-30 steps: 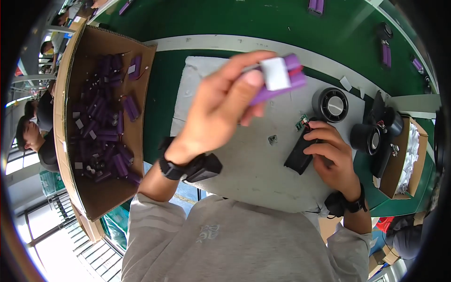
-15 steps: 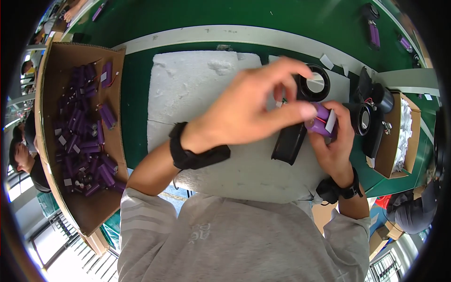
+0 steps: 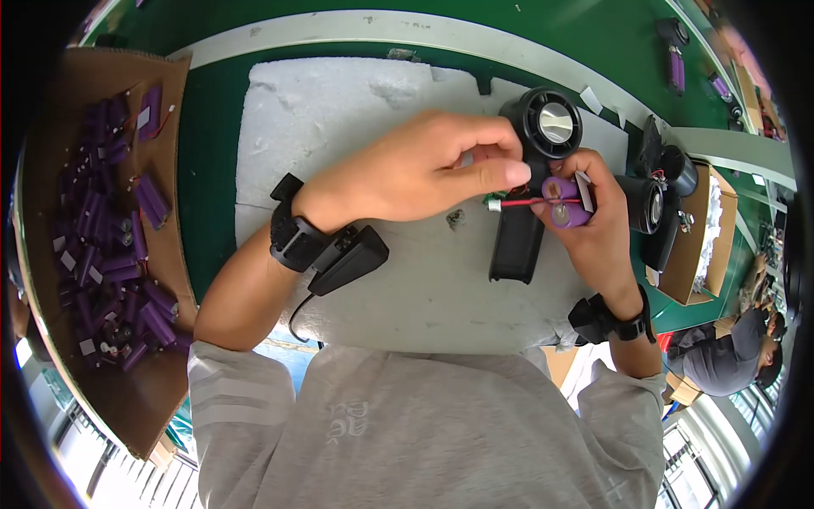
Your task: Assembling a portable electronic device by connecting internal wiring and inserting rechargeable batteries.
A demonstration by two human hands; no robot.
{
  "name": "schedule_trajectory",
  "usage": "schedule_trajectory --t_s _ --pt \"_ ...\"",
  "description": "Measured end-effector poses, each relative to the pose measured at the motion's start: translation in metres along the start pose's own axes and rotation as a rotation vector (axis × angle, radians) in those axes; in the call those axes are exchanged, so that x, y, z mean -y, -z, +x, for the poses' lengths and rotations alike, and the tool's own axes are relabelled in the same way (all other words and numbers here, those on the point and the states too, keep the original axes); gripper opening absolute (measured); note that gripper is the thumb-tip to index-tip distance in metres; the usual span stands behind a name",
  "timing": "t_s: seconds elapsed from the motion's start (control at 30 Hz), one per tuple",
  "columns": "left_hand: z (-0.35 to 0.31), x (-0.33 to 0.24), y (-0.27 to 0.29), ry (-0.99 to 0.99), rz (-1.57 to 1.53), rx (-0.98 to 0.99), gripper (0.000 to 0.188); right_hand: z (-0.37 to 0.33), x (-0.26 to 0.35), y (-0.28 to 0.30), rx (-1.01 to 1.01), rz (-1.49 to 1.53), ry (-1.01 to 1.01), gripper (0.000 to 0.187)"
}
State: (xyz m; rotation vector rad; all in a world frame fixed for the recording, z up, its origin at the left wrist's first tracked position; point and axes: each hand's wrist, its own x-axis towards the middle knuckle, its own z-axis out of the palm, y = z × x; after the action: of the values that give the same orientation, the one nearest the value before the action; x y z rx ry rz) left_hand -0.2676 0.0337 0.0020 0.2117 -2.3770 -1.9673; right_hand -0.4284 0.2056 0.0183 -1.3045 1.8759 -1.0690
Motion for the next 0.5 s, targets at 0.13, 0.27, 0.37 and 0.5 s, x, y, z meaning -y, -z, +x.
schedule_trajectory --t_s 0.13,0.27,0.37,0.5 --pt "-0.002 -0.001 -0.002 -0.126 0.031 -0.132 0.023 0.001 0.001 -0.013 -0.043 0.027 -0.042 0.038" --pt "-0.008 -0.006 -0.001 0.047 0.119 -0.005 0.026 0.002 -0.008 -0.017 -0.042 0.034 0.065 0.037" --pt "-0.016 0.004 -0.001 -0.106 -0.015 -0.07 0.026 0.005 -0.012 -0.018 -0.028 0.027 0.128 0.035" --pt "-0.017 0.005 -0.002 -0.154 0.033 -0.097 0.026 0.002 -0.012 -0.018 -0.047 -0.017 0.217 0.033"
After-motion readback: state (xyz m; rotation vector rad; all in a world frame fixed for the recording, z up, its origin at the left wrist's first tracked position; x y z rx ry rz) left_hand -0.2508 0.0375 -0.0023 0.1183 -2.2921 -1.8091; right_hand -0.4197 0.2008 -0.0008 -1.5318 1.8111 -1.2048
